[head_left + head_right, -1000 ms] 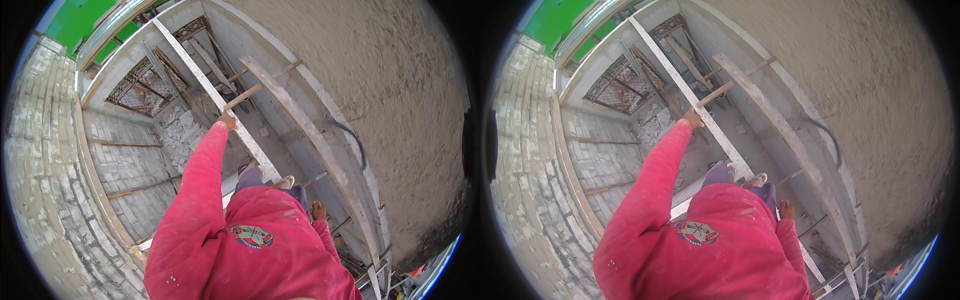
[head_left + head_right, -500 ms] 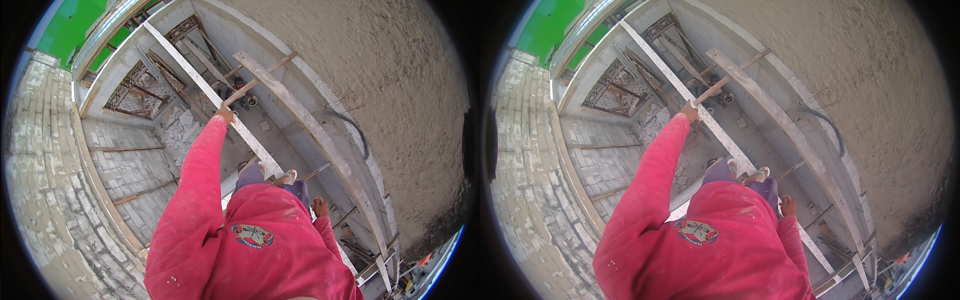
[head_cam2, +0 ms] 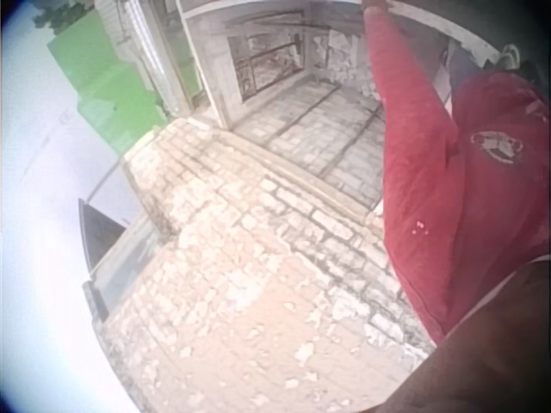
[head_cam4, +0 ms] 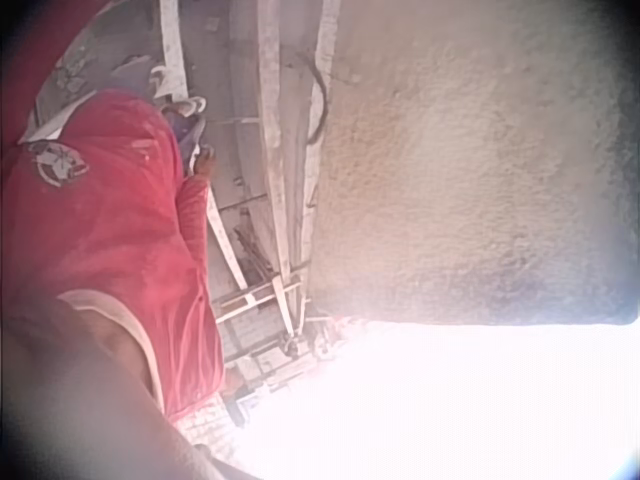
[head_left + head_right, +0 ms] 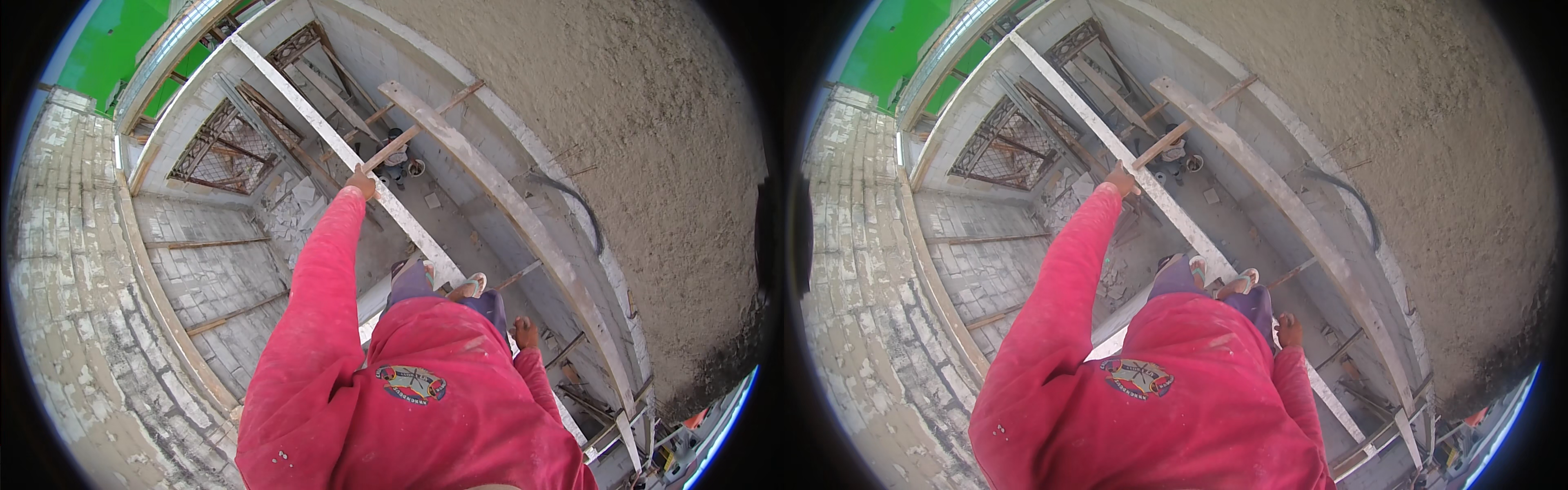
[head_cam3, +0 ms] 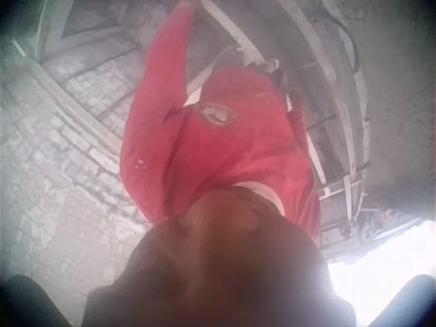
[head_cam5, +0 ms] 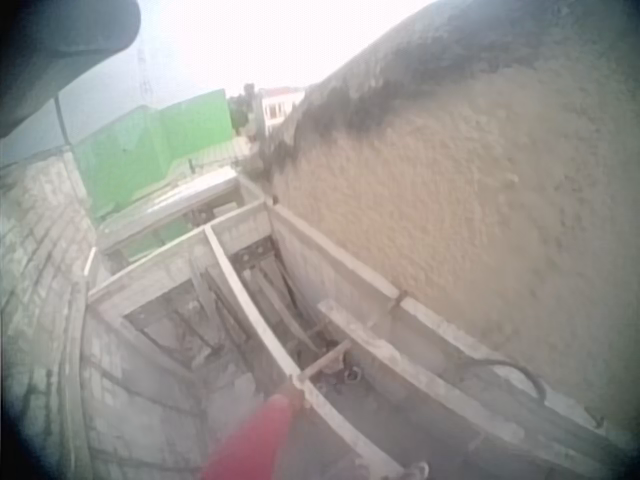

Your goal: The person lifts and positions long wooden planks onto a concrete structure, aligning them with existing supports. They then pick up a hammer and use it to tap the wood into place.

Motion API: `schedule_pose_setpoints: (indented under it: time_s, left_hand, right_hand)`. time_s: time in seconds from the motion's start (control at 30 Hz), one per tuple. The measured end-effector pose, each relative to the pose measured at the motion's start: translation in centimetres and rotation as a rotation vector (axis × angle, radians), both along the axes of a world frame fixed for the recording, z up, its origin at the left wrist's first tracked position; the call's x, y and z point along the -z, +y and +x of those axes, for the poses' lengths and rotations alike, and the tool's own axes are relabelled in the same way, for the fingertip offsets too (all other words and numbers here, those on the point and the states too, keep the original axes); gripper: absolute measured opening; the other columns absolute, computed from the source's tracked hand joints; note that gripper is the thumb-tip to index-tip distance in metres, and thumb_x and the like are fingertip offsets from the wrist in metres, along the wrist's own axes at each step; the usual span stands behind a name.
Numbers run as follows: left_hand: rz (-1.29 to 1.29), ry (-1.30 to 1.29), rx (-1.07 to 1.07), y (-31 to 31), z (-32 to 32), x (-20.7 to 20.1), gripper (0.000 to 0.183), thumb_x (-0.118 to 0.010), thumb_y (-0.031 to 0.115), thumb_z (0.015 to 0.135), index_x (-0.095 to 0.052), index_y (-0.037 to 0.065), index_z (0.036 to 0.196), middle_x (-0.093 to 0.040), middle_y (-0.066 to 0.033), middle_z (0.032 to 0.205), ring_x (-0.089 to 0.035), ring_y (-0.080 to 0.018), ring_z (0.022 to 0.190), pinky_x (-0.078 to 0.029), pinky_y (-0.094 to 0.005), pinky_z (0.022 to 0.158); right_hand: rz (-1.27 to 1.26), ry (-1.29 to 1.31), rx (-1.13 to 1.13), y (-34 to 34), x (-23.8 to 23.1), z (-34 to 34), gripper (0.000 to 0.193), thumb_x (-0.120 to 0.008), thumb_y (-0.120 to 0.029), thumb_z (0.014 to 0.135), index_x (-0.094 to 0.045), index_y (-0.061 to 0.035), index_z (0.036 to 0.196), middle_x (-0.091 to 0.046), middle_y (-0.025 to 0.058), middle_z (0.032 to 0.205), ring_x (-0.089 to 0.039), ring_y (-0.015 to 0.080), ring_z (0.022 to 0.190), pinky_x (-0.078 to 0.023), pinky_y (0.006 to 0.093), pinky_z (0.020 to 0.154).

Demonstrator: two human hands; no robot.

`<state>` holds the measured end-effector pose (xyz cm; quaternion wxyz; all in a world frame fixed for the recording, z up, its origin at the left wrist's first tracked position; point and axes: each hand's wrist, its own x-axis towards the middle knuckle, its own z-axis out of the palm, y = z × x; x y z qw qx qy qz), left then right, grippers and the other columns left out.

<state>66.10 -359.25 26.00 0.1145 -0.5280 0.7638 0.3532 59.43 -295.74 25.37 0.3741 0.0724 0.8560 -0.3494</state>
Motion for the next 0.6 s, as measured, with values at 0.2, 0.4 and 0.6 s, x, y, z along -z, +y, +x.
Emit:
schedule_pose_setpoints:
  time_s: [0.2, 0.4, 0.6]
  left_hand:
    - [0.103, 0.064, -0.081, -0.4, 0.7, 0.8, 0.077, -0.056, 0.019, 0.088, -0.02, 0.007, 0.155, -0.06, -0.0258, 0.128, -0.06, -0.0375, 0.117, -0.047, -0.0433, 0.1]
    - [0.206, 0.067, 0.085, 0.6, 3.6, 3.5, 0.066, -0.064, 0.018, 0.087, -0.041, 0.006, 0.147, -0.062, -0.0165, 0.13, -0.057, -0.033, 0.124, -0.046, -0.0372, 0.101]
    - [0.664, 0.238, -0.117, 8.0, 6.5, 4.4, 0.051, -0.048, 0.02, 0.099, -0.038, 0.017, 0.148, -0.069, -0.0122, 0.107, -0.058, -0.0192, 0.072, -0.047, -0.0337, 0.061]
  right_hand:
    - [-0.02, 0.007, 0.01, -0.4, 0.2, 0.0, 0.038, -0.057, -0.029, 0.097, -0.062, 0.0014, 0.12, -0.07, 0.0138, 0.09, -0.071, 0.0198, 0.072, -0.052, 0.0308, 0.055]
    - [-0.029, 0.018, -0.002, -1.5, -0.3, -0.2, 0.038, -0.058, -0.029, 0.096, -0.062, 0.0012, 0.118, -0.07, 0.0135, 0.09, -0.071, 0.02, 0.071, -0.052, 0.0313, 0.054]
    - [-0.031, 0.026, 0.014, -1.8, 0.8, 0.3, 0.037, -0.059, -0.028, 0.095, -0.064, 0.0004, 0.117, -0.07, 0.0133, 0.09, -0.071, 0.0195, 0.07, -0.052, 0.0311, 0.055]
